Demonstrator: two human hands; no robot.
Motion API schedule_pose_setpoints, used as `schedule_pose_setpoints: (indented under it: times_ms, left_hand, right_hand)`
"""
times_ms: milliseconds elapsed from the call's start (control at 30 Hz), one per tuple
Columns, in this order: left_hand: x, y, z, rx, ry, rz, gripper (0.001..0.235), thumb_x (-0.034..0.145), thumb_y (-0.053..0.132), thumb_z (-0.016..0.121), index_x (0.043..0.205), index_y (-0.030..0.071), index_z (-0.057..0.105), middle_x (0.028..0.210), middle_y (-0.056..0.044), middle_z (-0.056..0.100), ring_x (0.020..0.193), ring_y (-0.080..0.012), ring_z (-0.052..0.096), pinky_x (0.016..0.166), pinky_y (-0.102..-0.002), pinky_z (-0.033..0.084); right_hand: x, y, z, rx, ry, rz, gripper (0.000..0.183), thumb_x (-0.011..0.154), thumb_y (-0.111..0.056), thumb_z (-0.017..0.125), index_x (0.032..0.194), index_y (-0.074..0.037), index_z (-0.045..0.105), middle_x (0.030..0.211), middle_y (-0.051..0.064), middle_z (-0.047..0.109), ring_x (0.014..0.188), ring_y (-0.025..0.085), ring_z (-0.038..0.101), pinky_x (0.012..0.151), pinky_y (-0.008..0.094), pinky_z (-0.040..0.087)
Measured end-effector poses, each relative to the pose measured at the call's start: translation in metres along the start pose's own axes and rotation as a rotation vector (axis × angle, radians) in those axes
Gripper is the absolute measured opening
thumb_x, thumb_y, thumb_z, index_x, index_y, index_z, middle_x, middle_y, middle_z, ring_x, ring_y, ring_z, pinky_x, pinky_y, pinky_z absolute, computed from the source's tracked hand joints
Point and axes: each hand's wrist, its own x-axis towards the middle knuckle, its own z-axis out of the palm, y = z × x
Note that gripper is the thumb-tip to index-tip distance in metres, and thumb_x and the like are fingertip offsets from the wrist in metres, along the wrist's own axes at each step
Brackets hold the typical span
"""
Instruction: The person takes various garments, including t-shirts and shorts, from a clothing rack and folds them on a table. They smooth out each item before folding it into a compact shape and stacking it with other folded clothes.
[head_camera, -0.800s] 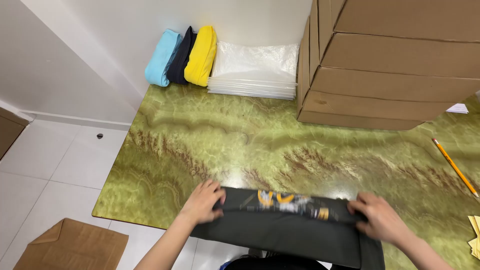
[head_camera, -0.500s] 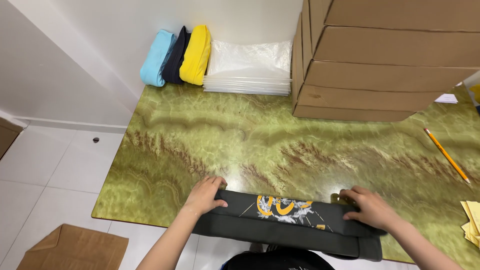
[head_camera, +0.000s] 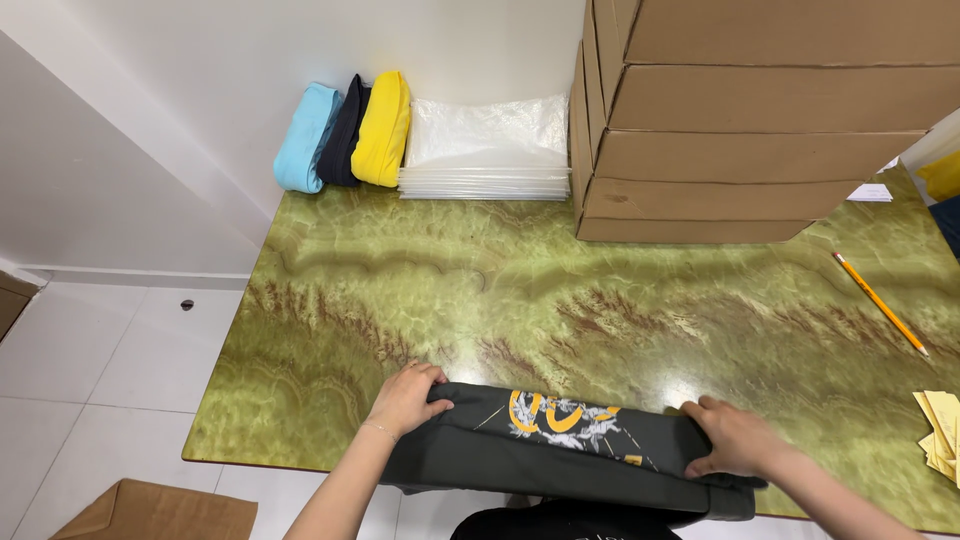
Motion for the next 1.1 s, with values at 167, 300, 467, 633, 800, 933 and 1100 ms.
schedule_pose_setpoints:
  times_ms: [167,300,467,633,800,933,1100]
  left_hand:
    - [0.008,-0.006,-0.004,0.15,0.091,0.114,0.038,0.091,0.045,0.08,0.112,0.018,0.064,0.116,-0.003,0.068,0.122,-0.0304,0.055,0.095,-0.045,0.049]
    - [0.006,0.006,-0.019,0.271,0.384,0.208,0.035,0.081,0.024,0.086,0.101,0.019,0.058,0.101,0.001,0.059,0.1,-0.0237,0.055,0.08,-0.039,0.049]
    - [-0.037,0.02,-0.027,0.304,0.222,0.31,0.046,0.07,0.031,0.097,0.096,0.018,0.061,0.122,-0.007,0.054,0.115,-0.0295,0.051,0.094,-0.045,0.046]
    - [-0.071,0.012,-0.013,0.01,0.043,0.153,0.054,0.073,0.063,0.094,0.083,0.019,0.064,0.149,-0.007,0.045,0.143,-0.0352,0.036,0.115,-0.058,0.03]
    - [-0.046,0.021,-0.011,-0.058,-0.067,-0.068,0.065,0.076,0.044,0.095,0.12,0.024,0.052,0.126,0.001,0.065,0.123,-0.0269,0.054,0.103,-0.044,0.043]
    - [-0.021,0.019,-0.013,-0.017,-0.222,-0.043,0.066,0.075,0.051,0.092,0.125,0.023,0.059,0.13,-0.001,0.067,0.122,-0.0275,0.059,0.096,-0.044,0.048]
    - [-0.004,0.007,0.0,0.271,0.283,0.117,0.046,0.077,0.036,0.091,0.108,0.021,0.06,0.107,-0.002,0.067,0.11,-0.0288,0.058,0.087,-0.046,0.048]
  right_hand:
    - [0.015,0.009,-0.024,0.067,0.108,0.033,0.058,0.081,-0.047,0.081,0.135,-0.039,0.062,0.135,-0.009,0.068,0.121,0.019,0.071,0.095,0.039,0.06]
    - [0.042,0.029,-0.03,-0.149,0.635,0.031,0.042,0.081,-0.046,0.073,0.119,-0.032,0.059,0.115,0.0,0.059,0.112,0.027,0.064,0.09,0.045,0.055]
    - [0.016,0.043,0.003,-0.183,0.643,-0.124,0.053,0.069,-0.037,0.082,0.116,-0.035,0.058,0.127,-0.002,0.054,0.119,0.027,0.055,0.091,0.045,0.05]
    - [-0.025,0.041,0.007,0.154,0.207,-0.108,0.048,0.069,-0.073,0.105,0.095,-0.041,0.079,0.162,-0.012,0.038,0.162,0.023,0.02,0.131,0.051,0.023]
    - [0.007,0.036,0.003,0.218,0.226,-0.124,0.09,0.066,-0.041,0.105,0.142,-0.039,0.055,0.14,-0.013,0.062,0.13,0.016,0.064,0.104,0.032,0.055]
    - [0.025,0.019,-0.009,0.134,0.037,-0.064,0.05,0.077,-0.041,0.091,0.121,-0.037,0.066,0.117,-0.015,0.069,0.107,0.012,0.072,0.085,0.032,0.055]
    - [0.042,0.029,-0.03,-0.019,0.688,-0.133,0.034,0.075,-0.028,0.08,0.106,-0.026,0.066,0.105,0.004,0.068,0.098,0.032,0.071,0.079,0.048,0.06]
